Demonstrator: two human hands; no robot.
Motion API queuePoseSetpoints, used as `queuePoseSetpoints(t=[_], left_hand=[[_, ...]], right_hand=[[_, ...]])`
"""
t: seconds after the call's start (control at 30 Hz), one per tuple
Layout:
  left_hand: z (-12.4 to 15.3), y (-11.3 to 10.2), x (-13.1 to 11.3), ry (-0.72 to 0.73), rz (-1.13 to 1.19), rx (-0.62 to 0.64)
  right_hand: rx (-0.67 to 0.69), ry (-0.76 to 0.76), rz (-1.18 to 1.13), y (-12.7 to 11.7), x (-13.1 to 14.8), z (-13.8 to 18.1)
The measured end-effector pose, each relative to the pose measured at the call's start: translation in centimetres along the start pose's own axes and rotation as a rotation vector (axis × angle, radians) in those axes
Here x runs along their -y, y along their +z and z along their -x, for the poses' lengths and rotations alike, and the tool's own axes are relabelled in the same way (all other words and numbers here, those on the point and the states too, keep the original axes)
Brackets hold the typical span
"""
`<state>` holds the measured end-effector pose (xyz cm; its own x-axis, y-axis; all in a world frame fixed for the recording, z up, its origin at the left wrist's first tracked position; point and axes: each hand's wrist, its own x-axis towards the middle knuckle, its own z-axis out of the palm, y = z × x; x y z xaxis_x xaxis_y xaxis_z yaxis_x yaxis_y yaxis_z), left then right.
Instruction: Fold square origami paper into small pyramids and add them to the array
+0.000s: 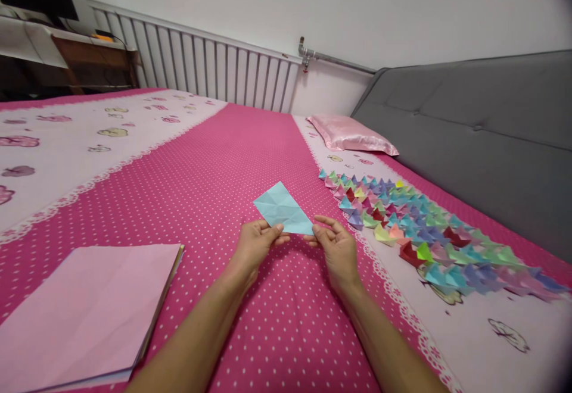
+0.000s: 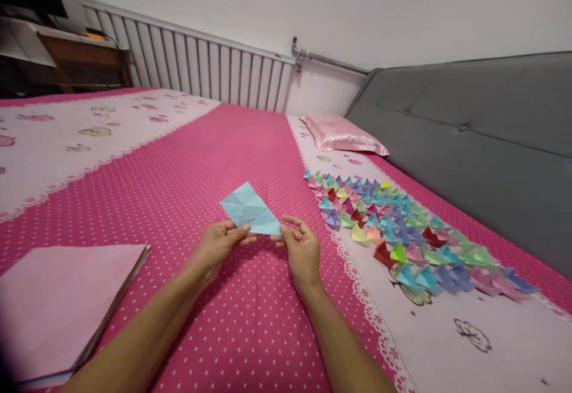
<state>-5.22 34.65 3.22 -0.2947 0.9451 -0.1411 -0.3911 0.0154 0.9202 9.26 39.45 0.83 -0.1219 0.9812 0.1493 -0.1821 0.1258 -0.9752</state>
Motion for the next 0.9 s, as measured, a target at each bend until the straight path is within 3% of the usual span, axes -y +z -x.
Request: queuePoseSetpoints(t=[0.4, 0.57, 0.7, 0.8, 0.9], left_hand=[[0.4, -0.1, -0.2, -0.016, -0.221, 0.093], [1.2, -0.3, -1.0, -0.251, -0.002, 0.385], [1.7, -0.4, -1.6, -0.270, 0.232, 0.555], [1.8, -0.4, -1.7, -0.251, 0.320, 0.578], [1.7, -0.3, -1.7, -0.242, 0.293, 0.519]], right_hand=[[0.143, 0.030, -0.004, 0.1, 0.0, 0.1], [0.154, 0.056, -0.129, 0.0, 0.0, 0.0], [0.200, 0.085, -0.221, -0.1, 0.0, 0.1], [0.225, 0.103, -0.233, -0.1, 0.0, 0.1], [0.220, 0.121, -0.234, 0.1, 0.2, 0.2]])
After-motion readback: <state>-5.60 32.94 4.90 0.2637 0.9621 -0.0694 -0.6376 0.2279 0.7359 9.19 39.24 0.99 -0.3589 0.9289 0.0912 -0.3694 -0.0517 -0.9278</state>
